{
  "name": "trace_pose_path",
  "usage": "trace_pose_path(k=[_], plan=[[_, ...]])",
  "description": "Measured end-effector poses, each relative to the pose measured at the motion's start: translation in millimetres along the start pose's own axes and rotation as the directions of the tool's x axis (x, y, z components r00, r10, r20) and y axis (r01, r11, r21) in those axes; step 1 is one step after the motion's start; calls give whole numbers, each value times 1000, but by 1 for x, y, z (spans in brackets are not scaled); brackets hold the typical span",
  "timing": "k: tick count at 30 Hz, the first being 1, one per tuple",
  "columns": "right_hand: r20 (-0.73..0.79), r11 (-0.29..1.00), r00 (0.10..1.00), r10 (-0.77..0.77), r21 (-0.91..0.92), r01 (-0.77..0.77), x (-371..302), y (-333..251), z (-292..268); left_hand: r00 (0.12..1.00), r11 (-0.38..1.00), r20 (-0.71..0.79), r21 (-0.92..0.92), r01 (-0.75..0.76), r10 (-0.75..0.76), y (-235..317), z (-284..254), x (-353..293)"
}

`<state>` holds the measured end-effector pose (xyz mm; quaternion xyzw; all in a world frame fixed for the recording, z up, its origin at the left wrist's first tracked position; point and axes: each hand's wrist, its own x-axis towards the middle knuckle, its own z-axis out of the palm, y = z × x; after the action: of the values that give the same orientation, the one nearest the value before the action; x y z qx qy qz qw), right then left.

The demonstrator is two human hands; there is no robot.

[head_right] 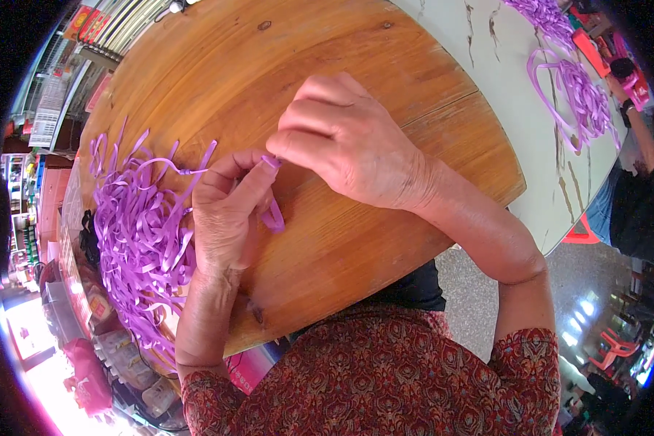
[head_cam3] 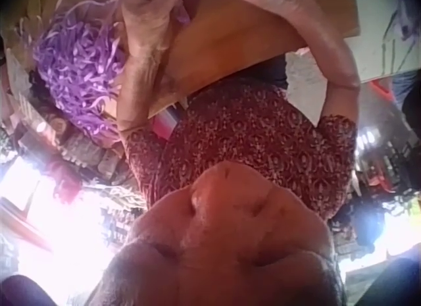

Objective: The person picks up purple ribbons one by one from a pile on a wooden table and ties a knot at one end of each ribbon by hand.

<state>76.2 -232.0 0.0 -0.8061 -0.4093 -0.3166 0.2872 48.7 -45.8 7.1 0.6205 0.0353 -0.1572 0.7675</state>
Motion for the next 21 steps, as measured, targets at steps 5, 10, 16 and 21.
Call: trace_pose_path(k=[5,10,16,21], plan=[[-39,965,986,164,215,-152,6,-6,-5,997,997,-39,-40,-64,63,-2,2,-1],[33,936,974,226,270,-226,6,-11,-5,993,993,-40,32,-114,115,-3,5,-2],[134,794,898,418,426,-433,7,-18,-13,964,965,65,41,-260,257,-8,2,0],[579,-12,534,616,685,-728,9,-20,-17,894,916,201,-81,-393,401,-11,-1,2]])
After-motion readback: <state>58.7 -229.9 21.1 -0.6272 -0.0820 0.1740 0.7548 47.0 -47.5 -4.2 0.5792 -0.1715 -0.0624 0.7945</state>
